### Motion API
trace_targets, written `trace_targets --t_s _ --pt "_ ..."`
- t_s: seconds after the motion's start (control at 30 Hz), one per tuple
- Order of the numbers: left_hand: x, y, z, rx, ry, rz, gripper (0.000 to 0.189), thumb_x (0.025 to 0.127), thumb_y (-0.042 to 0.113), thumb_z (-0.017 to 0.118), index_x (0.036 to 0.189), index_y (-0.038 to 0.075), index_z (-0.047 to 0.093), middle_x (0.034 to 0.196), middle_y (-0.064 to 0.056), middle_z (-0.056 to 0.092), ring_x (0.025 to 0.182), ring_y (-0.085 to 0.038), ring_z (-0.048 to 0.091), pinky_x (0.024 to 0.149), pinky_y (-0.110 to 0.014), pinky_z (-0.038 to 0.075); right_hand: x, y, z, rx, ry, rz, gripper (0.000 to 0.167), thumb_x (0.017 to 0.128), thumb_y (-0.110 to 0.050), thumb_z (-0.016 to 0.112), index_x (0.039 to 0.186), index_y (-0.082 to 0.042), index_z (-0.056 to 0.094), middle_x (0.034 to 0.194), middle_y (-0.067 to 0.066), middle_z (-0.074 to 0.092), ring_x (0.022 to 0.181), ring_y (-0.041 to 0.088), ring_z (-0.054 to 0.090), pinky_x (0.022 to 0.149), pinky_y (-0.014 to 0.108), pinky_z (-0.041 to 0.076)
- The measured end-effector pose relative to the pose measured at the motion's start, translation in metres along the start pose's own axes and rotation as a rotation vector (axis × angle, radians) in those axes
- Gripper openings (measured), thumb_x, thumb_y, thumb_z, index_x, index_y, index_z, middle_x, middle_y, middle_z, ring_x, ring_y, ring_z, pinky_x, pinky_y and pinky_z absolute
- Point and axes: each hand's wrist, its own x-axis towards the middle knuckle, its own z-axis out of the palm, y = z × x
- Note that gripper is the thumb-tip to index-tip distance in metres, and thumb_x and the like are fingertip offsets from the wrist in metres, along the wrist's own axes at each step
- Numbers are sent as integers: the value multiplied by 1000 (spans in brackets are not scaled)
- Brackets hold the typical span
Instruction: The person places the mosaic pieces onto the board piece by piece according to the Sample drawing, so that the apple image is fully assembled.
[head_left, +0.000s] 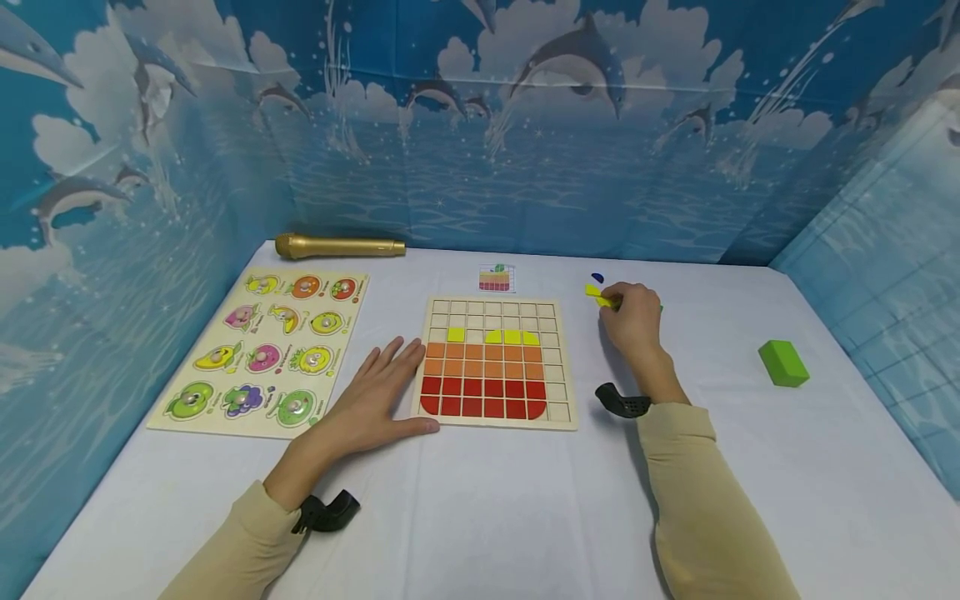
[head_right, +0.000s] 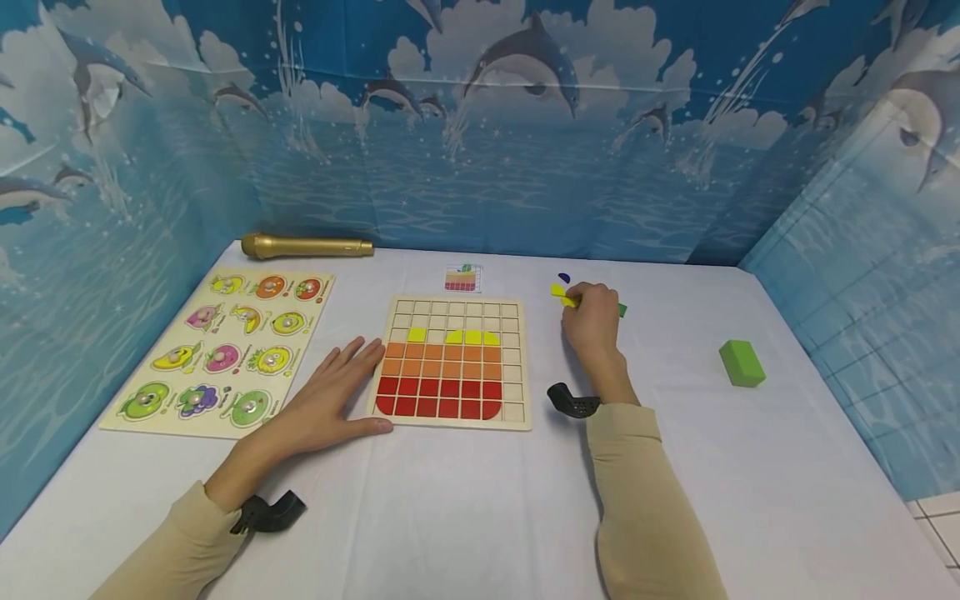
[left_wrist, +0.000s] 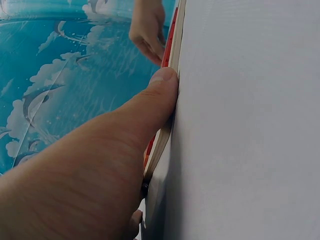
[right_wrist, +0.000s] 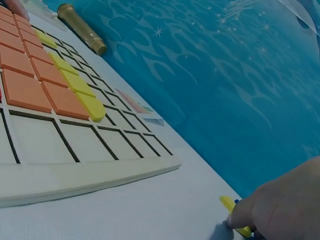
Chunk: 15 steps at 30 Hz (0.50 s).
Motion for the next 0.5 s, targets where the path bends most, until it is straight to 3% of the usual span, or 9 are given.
trace_targets --t_s 0.27,0.5 --pt "0 -1 0 4 2 1 112 86 66 76 167 6 27 175 -11 27 164 -36 14 133 -58 10 0 -5 -5 8 -76 40 25 91 0 76 114 10 74 104 27 71 97 40 62 96 56 49" --pt "0 -1 0 2 1 -4 112 86 66 75 167 7 27 175 -10 27 164 -36 14 133 -58 10 0 -20 -10 81 -153 1 17 95 -4 74 110 6 77 102 24 75 94 36 69 83 44 54"
